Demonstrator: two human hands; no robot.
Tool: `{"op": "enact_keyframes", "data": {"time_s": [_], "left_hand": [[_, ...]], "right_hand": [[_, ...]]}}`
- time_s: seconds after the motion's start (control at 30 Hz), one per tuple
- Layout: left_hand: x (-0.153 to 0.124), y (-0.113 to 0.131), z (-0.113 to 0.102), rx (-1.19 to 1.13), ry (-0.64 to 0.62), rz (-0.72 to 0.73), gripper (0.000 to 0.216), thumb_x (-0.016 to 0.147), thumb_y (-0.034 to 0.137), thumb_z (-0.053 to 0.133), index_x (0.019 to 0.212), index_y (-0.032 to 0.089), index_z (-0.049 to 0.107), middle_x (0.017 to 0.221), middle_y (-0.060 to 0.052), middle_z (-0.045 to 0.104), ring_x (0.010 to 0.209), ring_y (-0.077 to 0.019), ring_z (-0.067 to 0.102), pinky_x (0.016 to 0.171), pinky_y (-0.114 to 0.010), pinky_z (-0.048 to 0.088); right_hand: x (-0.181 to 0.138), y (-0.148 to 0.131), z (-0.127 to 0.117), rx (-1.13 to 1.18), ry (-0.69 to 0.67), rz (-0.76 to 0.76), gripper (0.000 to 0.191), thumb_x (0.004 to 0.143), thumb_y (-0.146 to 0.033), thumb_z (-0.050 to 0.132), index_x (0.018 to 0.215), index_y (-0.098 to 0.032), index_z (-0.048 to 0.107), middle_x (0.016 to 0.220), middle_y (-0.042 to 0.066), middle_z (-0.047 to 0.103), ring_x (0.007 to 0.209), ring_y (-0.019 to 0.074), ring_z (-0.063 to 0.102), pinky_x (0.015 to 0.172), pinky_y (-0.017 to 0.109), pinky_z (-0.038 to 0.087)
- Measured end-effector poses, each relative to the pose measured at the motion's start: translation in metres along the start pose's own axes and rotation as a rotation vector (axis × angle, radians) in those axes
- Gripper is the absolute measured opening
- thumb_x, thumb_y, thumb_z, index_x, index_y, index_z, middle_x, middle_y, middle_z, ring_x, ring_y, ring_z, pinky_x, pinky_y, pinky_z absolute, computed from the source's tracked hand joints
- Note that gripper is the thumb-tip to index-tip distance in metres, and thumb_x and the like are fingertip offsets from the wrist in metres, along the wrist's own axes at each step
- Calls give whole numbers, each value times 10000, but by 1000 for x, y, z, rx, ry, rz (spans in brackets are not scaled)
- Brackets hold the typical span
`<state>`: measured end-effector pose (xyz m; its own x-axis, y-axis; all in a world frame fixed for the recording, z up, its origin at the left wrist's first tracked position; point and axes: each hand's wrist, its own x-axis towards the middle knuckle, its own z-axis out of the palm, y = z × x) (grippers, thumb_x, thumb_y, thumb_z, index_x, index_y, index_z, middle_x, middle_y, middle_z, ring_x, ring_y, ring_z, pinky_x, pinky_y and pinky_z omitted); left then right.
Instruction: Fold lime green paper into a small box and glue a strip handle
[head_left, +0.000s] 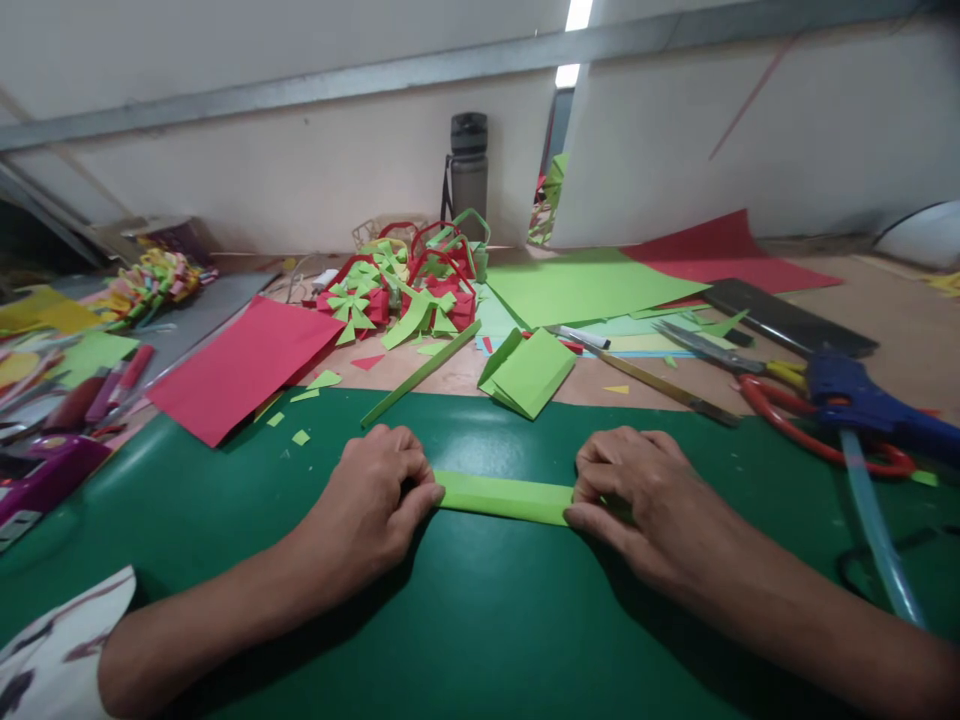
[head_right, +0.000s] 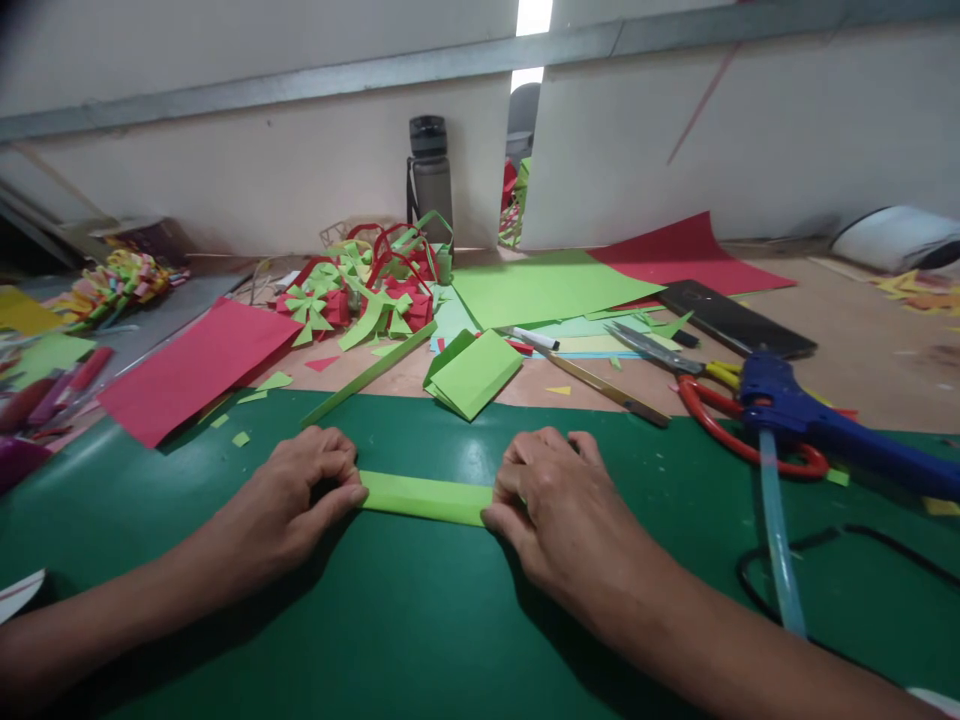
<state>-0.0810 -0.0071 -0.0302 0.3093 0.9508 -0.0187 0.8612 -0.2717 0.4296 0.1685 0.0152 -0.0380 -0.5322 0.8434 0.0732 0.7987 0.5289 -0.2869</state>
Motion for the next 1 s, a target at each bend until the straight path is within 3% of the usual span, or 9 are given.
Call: {"op": "enact_keyframes", "data": {"time_s": [0.23,0.9,1.0], "left_hand": [[3,1,-1,78,-33,21,247,866,257,419,671,164,537,794,-54,535,762,-200,441,685,-348,335],[5,0,4,238,-71,70,217,862,238,420,696,164,538,788,-62,524,750,-204,452,655,-337,323],[6,-3,5,281,-32,116,187,852,226,455,993,196,574,890,-66,540,811,-213,464,706,-355,341]], "right_hand": [[-1,1,2,-25,34,-35,214,797,-243,567,589,-193,567,757,38,548,750,202,477,725,375,298],[0,-3,-2,-6,-30,-4,203,788,-221,575,588,-191,560,753,29,548,771,201,470,713,362,270],[1,-3,-5,25,-53,13,170,771,-212,595,606,-196,560,736,20,548,767,194,467,715,355,264]]}}
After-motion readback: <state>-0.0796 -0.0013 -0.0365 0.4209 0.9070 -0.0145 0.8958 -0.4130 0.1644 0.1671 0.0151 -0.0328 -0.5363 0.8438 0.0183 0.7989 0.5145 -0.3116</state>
